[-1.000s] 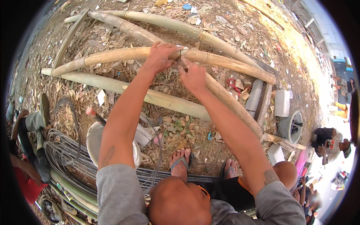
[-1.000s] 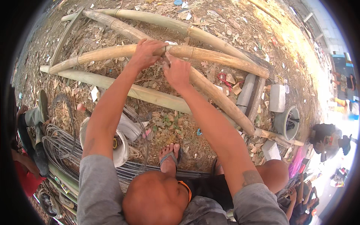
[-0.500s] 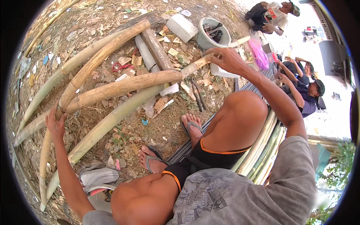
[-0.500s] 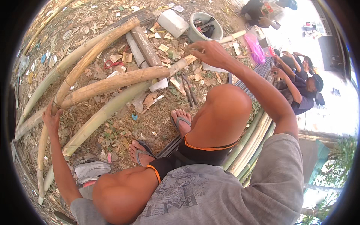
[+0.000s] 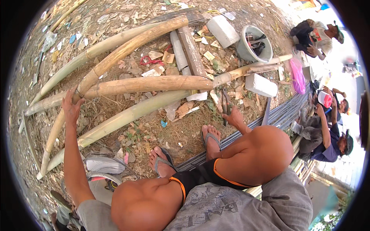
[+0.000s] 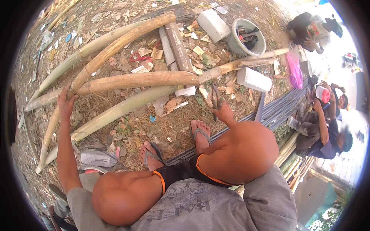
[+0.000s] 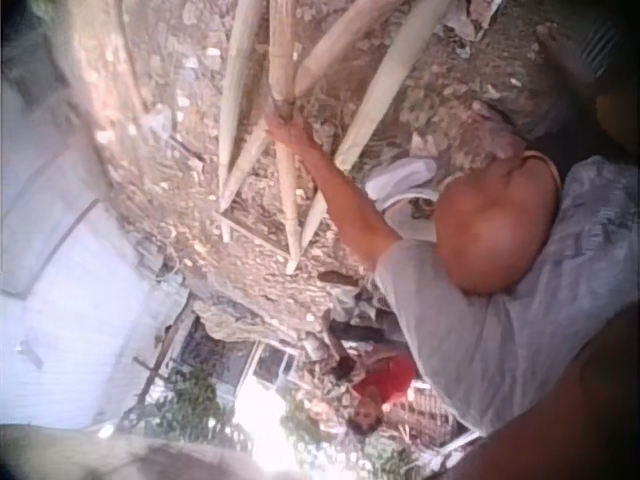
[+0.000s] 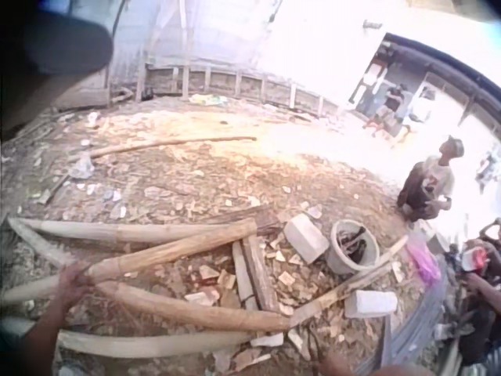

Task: The person constructs a bamboo frame by hand and with a pair of pliers. They align bamboo poles, wrap wire around the joints, and use pliers to twist and tighten the wire to secure the structure.

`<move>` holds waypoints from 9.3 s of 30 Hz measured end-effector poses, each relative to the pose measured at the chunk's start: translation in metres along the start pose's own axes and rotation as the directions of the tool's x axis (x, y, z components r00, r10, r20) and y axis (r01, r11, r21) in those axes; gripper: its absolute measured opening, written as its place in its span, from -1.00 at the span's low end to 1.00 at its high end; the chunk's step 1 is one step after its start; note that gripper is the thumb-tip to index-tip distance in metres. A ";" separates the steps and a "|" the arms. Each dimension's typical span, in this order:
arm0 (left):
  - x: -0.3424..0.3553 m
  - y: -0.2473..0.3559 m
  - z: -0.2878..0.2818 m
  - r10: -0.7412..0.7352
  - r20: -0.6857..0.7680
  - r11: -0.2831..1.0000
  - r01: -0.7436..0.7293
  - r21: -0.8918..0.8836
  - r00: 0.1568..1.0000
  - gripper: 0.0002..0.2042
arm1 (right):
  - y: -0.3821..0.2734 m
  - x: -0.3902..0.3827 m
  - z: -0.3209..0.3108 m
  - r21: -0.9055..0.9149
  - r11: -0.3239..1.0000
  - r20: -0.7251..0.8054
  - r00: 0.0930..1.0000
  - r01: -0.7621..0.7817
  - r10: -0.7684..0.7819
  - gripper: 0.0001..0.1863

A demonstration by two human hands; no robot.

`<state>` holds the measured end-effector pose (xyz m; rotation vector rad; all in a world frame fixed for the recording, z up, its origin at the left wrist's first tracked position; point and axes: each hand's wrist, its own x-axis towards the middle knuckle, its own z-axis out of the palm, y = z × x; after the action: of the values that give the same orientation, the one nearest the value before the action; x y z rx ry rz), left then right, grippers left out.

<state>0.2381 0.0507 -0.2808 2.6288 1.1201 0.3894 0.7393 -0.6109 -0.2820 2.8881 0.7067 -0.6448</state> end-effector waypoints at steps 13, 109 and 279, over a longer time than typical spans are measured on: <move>-0.001 0.037 -0.010 -0.094 -0.023 0.989 0.091 -0.114 0.995 -0.27 | 0.052 -0.006 -0.075 0.389 0.863 0.463 0.878 -0.322 0.119 -0.42; -0.009 0.031 0.006 -0.246 -0.111 0.963 0.229 -0.143 0.963 -0.47 | -0.642 -0.153 -0.154 -0.449 0.476 0.428 0.649 0.756 -0.629 -0.60; -0.371 0.225 -0.144 -0.860 0.434 -0.151 0.679 -0.718 0.268 -0.57 | 0.124 0.036 -0.021 -0.105 0.880 -0.149 0.868 0.463 -0.475 -0.25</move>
<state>0.0904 -0.3534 -0.1245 0.6620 1.7483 0.6564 0.8336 -0.7011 -0.2787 2.7375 1.4549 -0.3997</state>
